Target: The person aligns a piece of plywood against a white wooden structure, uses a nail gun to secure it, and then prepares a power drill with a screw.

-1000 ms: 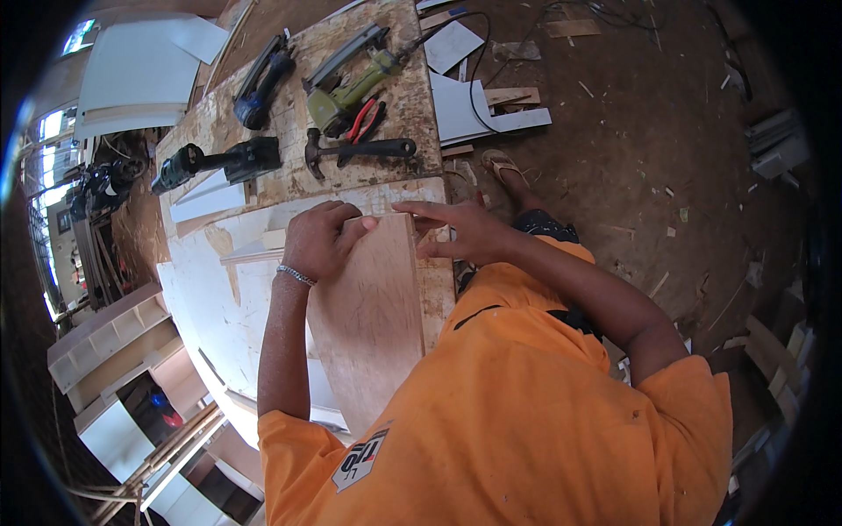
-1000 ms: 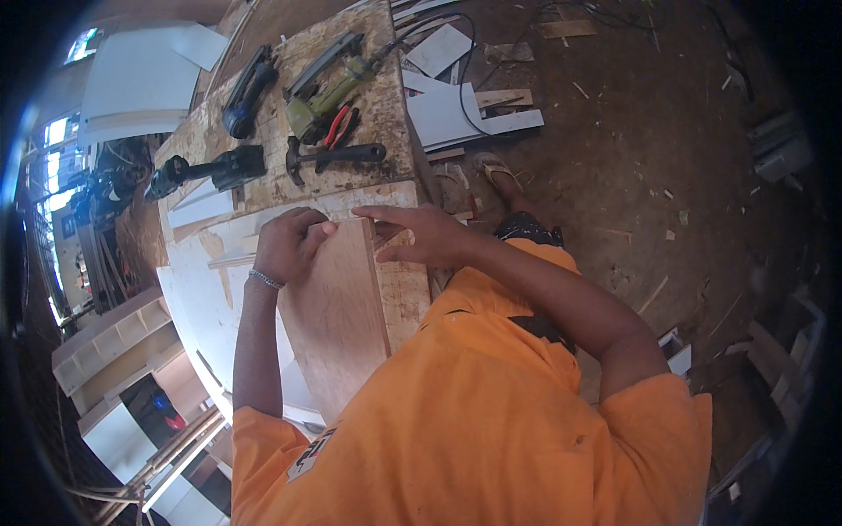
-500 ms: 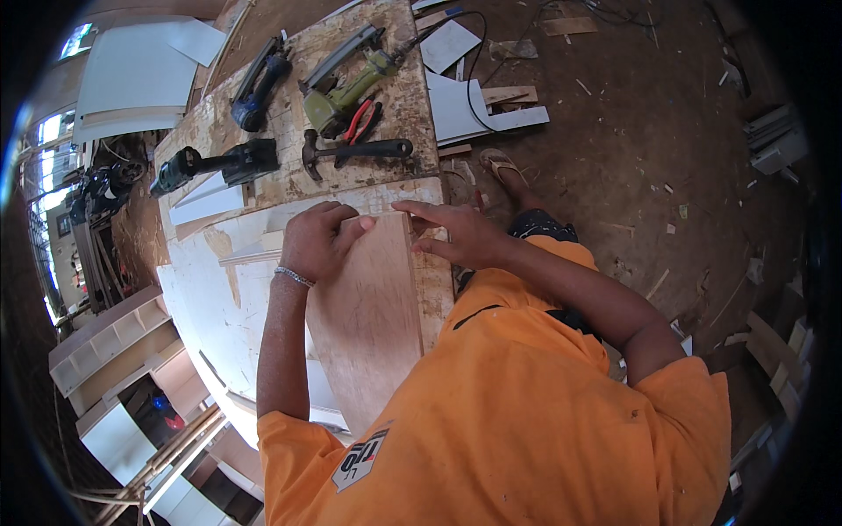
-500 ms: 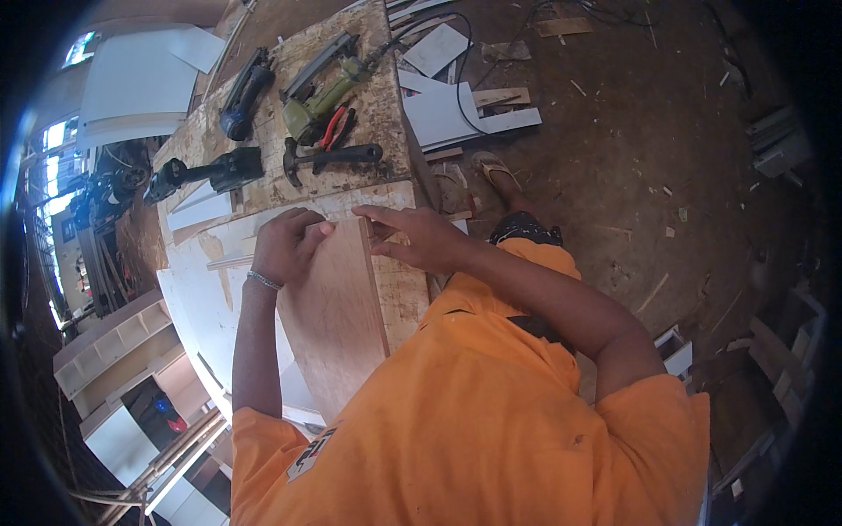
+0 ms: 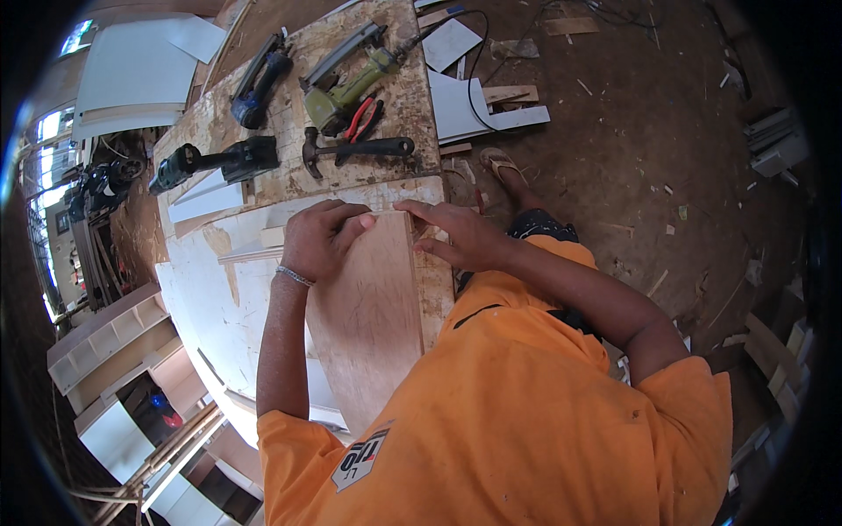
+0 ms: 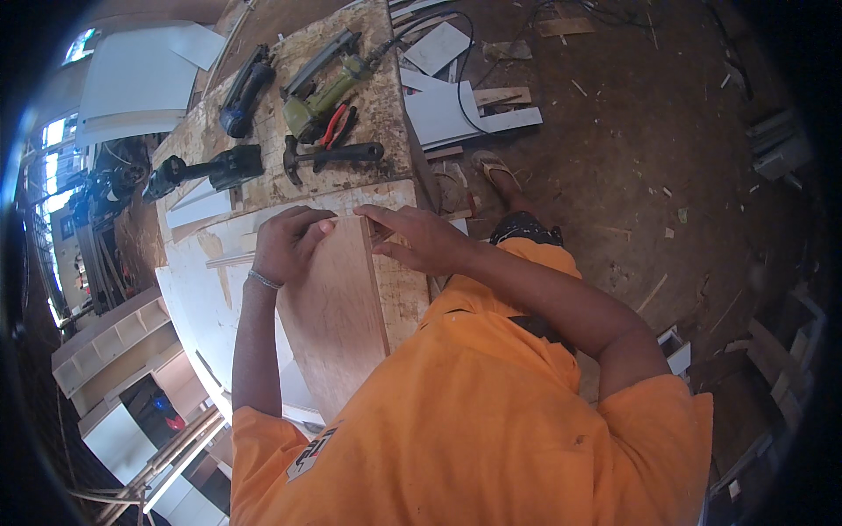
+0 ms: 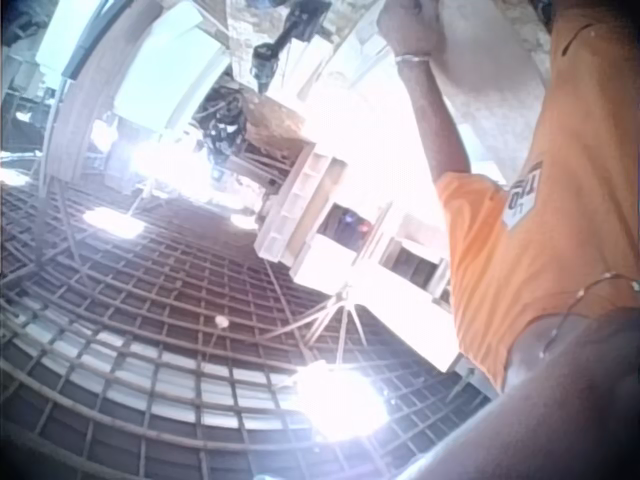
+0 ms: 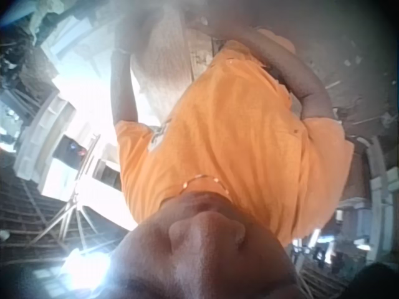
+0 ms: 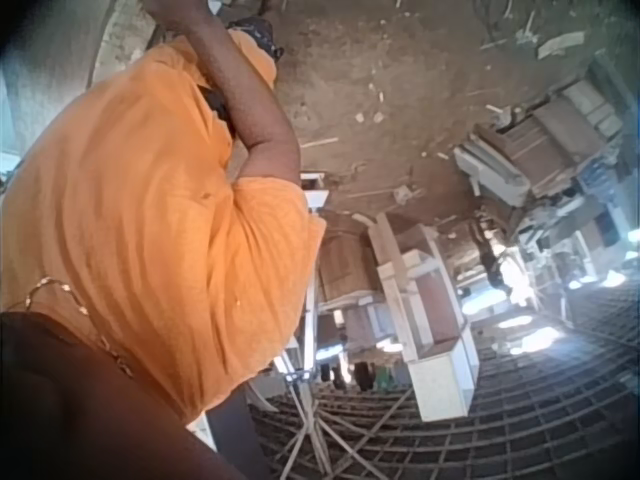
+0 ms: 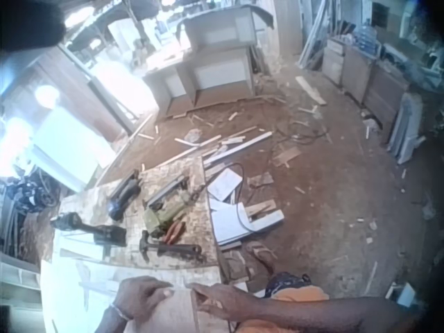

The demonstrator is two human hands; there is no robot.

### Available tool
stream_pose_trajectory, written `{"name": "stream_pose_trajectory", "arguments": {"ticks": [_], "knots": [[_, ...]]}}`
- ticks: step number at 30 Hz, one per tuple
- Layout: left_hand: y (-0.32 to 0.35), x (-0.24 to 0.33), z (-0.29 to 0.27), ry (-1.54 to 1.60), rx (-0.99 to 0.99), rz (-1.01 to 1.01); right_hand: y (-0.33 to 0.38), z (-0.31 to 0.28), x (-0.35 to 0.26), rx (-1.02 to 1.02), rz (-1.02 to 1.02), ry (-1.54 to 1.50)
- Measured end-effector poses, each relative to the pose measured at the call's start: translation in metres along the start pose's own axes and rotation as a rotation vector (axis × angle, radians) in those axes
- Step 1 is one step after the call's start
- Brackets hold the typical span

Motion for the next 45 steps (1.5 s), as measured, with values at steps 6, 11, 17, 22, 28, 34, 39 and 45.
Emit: {"name": "stream_pose_trajectory", "arguments": {"ticks": [6,11,17,22,28,34,39,45], "knots": [[0.0,-0.002,0.0,0.038,0.014,-0.027,0.0,0.003,-0.002,0.051,-0.075,-0.035],[-0.001,-0.001,-0.001,0.055,0.021,-0.019,0.001,0.002,-0.003,0.058,-0.077,-0.033],[0.002,-0.001,-0.001,0.04,0.024,0.009,-0.001,-0.006,-0.004,0.01,-0.031,-0.264],[-0.001,-0.002,0.0,0.031,0.015,-0.002,-0.016,-0.008,0.01,-0.092,0.058,-0.364],[0.0,-0.001,0.0,0.067,0.014,-0.036,-0.016,-0.013,0.005,-0.08,0.08,-0.29],[-0.001,0.0,0.0,0.075,0.013,-0.028,-0.017,-0.011,0.01,-0.059,0.075,-0.306],[-0.001,-0.001,0.0,0.054,0.014,0.018,-0.01,-0.013,-0.006,-0.066,0.016,-0.201],[-0.003,-0.002,0.001,0.075,-0.014,0.002,-0.012,-0.001,0.002,-0.093,0.101,-0.173]]}}
Point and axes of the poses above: each hand's wrist, its own y-axis away from the middle knuckle, its own z-axis out of the palm, x = y × z, the point moved 8 cm from there along -y, towards the middle knuckle, and after that the axes turned 2 degrees about z, right-handed, at the moved point
